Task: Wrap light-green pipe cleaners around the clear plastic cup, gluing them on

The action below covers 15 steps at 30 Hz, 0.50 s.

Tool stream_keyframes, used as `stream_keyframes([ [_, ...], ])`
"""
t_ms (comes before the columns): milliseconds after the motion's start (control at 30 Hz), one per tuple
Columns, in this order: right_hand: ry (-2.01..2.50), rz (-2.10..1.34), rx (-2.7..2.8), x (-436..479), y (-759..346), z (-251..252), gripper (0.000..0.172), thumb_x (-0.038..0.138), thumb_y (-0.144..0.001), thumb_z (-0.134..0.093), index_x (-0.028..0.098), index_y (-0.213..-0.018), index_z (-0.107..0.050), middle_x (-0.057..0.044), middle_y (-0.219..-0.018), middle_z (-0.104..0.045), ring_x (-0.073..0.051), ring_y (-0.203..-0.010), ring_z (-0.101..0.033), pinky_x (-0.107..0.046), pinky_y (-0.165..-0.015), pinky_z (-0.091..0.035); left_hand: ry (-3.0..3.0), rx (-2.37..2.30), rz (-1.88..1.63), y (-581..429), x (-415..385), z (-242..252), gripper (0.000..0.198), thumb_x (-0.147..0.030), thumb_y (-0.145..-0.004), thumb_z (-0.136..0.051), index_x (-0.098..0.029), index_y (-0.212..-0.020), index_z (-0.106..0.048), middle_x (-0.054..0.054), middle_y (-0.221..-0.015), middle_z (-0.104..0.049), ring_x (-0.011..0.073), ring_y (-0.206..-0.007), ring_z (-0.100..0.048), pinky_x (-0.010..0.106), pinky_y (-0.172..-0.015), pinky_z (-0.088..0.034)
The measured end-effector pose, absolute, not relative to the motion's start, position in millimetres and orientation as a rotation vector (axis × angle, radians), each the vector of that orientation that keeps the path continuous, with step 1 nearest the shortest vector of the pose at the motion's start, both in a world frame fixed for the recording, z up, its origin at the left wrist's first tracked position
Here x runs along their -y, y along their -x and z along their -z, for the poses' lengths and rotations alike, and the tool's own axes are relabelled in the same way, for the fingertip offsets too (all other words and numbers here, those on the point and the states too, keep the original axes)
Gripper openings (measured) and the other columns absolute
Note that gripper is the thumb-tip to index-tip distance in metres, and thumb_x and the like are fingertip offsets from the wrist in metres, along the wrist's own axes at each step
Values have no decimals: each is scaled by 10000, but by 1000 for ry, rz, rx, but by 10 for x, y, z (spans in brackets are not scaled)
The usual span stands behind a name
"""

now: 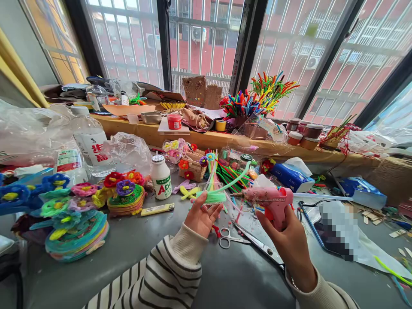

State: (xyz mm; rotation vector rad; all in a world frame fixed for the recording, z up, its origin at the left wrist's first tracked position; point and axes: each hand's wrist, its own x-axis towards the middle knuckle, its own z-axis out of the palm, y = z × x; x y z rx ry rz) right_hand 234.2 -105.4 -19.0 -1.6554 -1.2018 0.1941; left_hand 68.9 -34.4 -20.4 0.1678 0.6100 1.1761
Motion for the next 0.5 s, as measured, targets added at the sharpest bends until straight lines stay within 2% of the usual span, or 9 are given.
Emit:
stream_keyframes([
  [267,1697,-51,1246,1075,-2333,213,282,442,-636,-586,180,-673,-488,62,-458,-410,-85,-397,-357,-207,-366,-311,-223,-655,-1167,-716,402,233,134,-204,-619,-671,-151,-658,-554,16,-576,-626,181,-643,-648,293,-659,-539],
  [500,1572,-174,1065,1091,-2365,156,330,445,-615,-617,153,-746,-534,46,-502,-456,-89,-429,-378,-210,-377,-330,-609,-543,-1162,-687,405,261,335,-324,-571,-713,-142,-825,-592,48,-811,-662,171,-772,-629,258,-703,-493],
])
